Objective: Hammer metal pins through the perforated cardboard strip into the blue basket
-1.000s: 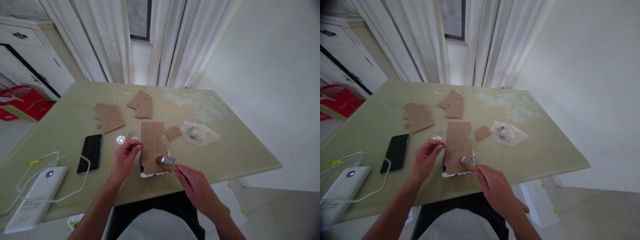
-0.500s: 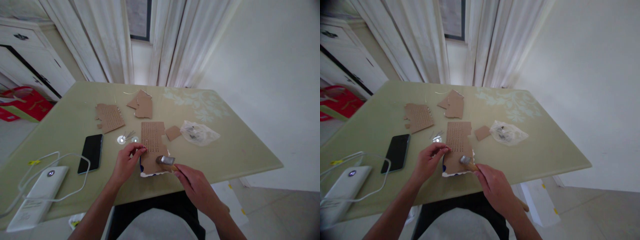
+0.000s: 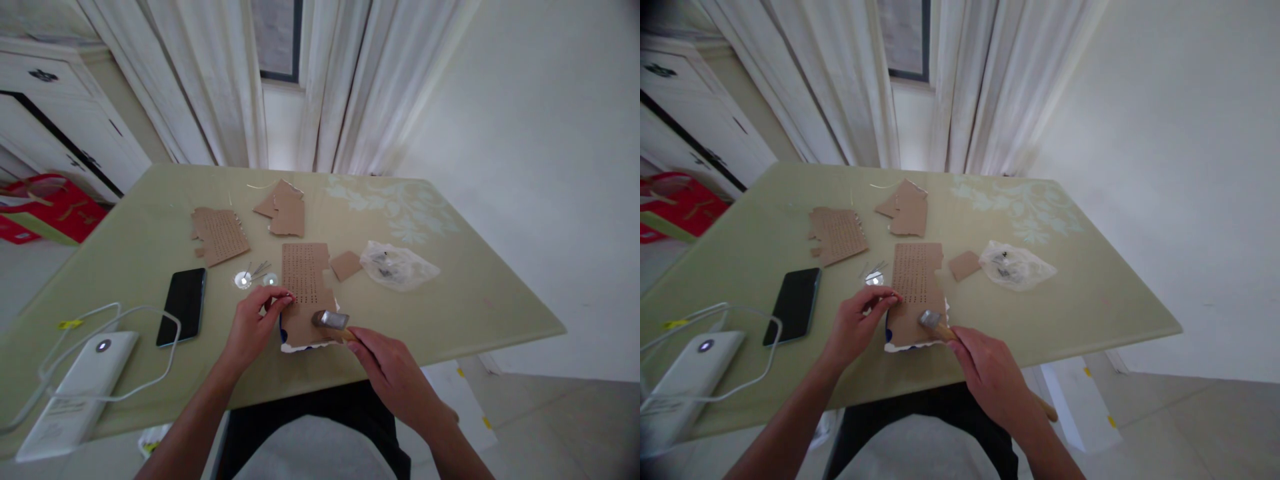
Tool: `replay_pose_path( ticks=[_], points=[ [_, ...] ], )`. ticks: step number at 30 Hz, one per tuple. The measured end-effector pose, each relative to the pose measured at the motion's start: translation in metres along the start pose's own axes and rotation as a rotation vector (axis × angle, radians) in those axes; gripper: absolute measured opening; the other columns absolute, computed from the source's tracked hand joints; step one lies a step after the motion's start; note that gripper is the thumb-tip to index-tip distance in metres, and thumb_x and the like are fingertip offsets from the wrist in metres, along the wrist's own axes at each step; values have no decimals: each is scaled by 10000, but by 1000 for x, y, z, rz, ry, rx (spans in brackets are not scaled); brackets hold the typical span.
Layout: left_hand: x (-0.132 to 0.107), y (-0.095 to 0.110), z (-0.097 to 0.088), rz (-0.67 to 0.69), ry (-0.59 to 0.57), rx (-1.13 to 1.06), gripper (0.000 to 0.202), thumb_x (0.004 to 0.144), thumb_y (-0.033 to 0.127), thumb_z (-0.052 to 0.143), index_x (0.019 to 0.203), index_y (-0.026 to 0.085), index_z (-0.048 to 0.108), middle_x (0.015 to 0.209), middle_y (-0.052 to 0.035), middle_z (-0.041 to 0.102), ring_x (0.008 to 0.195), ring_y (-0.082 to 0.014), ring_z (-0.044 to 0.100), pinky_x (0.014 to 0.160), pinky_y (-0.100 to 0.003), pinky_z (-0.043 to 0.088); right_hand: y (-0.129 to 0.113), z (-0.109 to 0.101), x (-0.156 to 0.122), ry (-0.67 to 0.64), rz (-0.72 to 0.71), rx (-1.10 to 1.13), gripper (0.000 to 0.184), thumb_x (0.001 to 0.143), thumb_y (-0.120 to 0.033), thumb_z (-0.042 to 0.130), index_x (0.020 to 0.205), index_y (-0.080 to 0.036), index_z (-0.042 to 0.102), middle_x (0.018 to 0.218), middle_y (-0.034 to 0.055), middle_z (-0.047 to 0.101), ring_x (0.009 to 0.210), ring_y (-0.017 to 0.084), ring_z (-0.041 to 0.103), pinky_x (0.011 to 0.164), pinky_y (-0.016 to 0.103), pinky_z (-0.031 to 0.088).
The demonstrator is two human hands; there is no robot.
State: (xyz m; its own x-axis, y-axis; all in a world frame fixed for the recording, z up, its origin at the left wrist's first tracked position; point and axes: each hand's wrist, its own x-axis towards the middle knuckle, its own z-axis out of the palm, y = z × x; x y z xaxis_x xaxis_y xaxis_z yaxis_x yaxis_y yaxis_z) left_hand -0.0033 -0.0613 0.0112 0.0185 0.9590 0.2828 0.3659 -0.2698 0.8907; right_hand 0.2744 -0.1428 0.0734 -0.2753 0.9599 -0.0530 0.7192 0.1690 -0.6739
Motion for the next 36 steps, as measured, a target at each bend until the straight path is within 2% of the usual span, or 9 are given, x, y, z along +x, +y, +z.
replay_pose_path(
  ticks=[14, 30, 36],
  points=[
    [-1, 1, 1, -23, -10, -6, 158, 961, 346, 709, 929, 242, 824, 885, -19, 808, 683, -155, 649, 666, -273, 521, 3, 2, -1, 9, -11, -10, 371, 1152, -415, 423, 1206, -211, 729, 1101, 95, 820, 946, 254, 775, 861, 361, 557],
    [-2, 9, 0, 98, 4, 60, 135, 965, 277, 695, 930, 243, 822, 849, -18, 797, 664, -157, 611, 667, -281, 521, -1, 0, 0, -7, 6, 1, 356, 1148, -397, 432, 1207, -214, 731, 1129, 112, 818, 971, 261, 776, 885, 375, 576],
    [-3, 7, 1, 157, 10, 95, 128, 978, 229, 692, 931, 243, 809, 849, -20, 795, 734, -174, 631, 670, -272, 519, -3, -1, 0, 4, 0, -18, 348, 1145, -392, 440, 1177, -217, 740, 1090, 105, 823, 931, 255, 777, 840, 358, 577]
  ],
)
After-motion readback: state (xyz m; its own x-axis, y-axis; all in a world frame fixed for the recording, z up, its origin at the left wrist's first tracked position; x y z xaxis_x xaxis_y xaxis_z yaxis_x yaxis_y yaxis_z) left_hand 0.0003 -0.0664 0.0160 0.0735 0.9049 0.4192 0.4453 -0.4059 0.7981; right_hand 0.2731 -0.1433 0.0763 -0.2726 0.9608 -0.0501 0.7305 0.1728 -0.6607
